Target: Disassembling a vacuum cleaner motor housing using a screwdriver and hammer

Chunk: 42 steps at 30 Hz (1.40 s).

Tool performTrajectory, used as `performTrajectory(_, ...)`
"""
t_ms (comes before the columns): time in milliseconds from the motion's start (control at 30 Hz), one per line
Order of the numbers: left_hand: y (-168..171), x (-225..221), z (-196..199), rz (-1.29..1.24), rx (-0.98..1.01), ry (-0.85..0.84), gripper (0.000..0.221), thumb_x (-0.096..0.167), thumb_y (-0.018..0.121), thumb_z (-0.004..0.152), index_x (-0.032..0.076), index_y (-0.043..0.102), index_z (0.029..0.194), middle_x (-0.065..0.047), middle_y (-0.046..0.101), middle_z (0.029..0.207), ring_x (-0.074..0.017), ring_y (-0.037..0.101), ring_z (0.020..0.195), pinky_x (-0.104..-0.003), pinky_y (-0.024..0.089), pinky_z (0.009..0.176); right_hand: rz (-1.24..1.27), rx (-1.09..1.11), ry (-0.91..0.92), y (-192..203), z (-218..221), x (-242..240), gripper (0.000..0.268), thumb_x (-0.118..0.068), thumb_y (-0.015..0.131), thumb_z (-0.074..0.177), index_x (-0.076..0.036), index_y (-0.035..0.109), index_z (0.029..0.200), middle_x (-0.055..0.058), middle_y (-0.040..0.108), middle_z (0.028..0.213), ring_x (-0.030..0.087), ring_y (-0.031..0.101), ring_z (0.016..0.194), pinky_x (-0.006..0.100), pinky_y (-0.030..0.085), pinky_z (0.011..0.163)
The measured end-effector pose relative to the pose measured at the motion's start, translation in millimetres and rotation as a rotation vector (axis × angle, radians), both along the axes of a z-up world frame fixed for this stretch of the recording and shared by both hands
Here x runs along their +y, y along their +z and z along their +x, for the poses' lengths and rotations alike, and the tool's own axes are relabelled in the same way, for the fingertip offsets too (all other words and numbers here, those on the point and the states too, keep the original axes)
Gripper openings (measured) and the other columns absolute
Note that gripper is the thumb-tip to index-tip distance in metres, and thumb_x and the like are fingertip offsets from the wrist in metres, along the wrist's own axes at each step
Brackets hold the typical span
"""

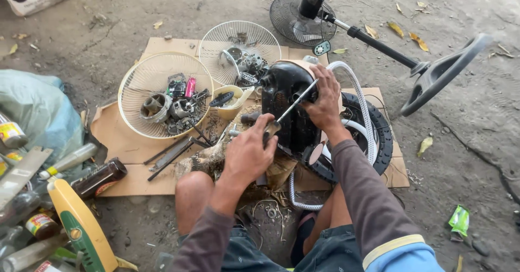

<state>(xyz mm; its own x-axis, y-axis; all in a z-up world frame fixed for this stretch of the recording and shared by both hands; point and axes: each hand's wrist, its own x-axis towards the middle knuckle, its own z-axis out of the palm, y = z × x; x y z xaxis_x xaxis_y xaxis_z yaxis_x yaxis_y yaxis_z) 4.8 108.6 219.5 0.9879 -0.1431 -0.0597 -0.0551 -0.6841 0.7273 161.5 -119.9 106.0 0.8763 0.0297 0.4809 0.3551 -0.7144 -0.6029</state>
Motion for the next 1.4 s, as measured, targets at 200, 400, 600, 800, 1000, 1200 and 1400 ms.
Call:
performTrajectory(200,15.0,2.2,-8.2,0.260,-0.051,-0.009,0.047,0.036,0.055,0.097,0.030,0.055,0.144,-0.012,0.071,0.099,-0.0361,0.074,0.086,-0.056,0.060,0.081,-0.013,0.002,0.024,4.0,-2.1,-7.4,0.099,-0.021,0.085,0.060,-0.029,0.046,0.151,0.006,0.043,0.155,0.039,0.033,0.146,0.055,0.021,0.119)
performTrajectory(400,34.9,-5.9,-9.9,0.277,-0.078,-0.018,0.050,0.027,0.055,0.100,0.019,0.055,0.149,-0.015,0.072,0.093,-0.0297,0.076,0.074,-0.050,0.064,0.072,0.006,0.016,0.030,2.0,-1.0,-18.0,0.101,-0.022,0.085,0.061,-0.029,0.044,0.153,0.006,0.040,0.157,0.040,0.032,0.146,0.056,0.022,0.117)
performTrajectory(600,31.7,-9.2,-3.2,0.350,-0.095,-0.031,0.049,0.030,0.056,0.098,0.022,0.057,0.147,-0.014,0.070,0.095,-0.0373,0.076,0.084,-0.058,0.062,0.077,-0.008,0.008,0.038,-1.0,-3.3,-11.4,0.101,-0.022,0.085,0.060,-0.029,0.045,0.153,0.006,0.040,0.157,0.041,0.031,0.146,0.059,0.021,0.116)
performTrajectory(800,15.5,-14.9,7.7,0.363,-0.094,-0.036,0.051,0.030,0.056,0.097,0.021,0.056,0.147,-0.016,0.070,0.101,-0.0408,0.075,0.085,-0.062,0.060,0.079,0.017,0.036,0.040,3.8,-8.0,-10.3,0.100,-0.022,0.084,0.062,-0.030,0.044,0.153,0.005,0.039,0.158,0.044,0.029,0.147,0.065,0.018,0.116)
performTrajectory(1000,8.0,-23.2,13.5,0.444,-0.184,-0.037,0.050,0.025,0.055,0.099,0.022,0.054,0.149,-0.017,0.070,0.106,-0.0363,0.074,0.083,-0.055,0.061,0.076,0.032,0.044,0.039,5.6,-7.5,-15.1,0.099,-0.021,0.082,0.063,-0.030,0.044,0.154,0.006,0.038,0.159,0.043,0.028,0.148,0.068,0.018,0.115)
performTrajectory(1200,13.1,-21.7,13.1,0.493,-0.228,-0.059,0.048,0.026,0.054,0.103,0.019,0.052,0.151,-0.018,0.070,0.108,-0.0303,0.074,0.084,-0.049,0.062,0.075,0.024,0.039,0.036,-1.0,-5.0,-16.1,0.098,-0.023,0.081,0.064,-0.031,0.043,0.154,0.003,0.038,0.159,0.040,0.028,0.148,0.068,0.018,0.115)
performTrajectory(1400,15.9,-15.1,13.9,0.504,-0.344,-0.134,0.047,0.036,0.050,0.103,0.016,0.056,0.146,-0.020,0.071,0.102,-0.0324,0.076,0.074,-0.050,0.063,0.066,0.031,0.027,0.037,0.7,-7.5,-14.6,0.099,-0.023,0.081,0.063,-0.031,0.043,0.154,0.003,0.039,0.158,0.041,0.028,0.148,0.069,0.018,0.115)
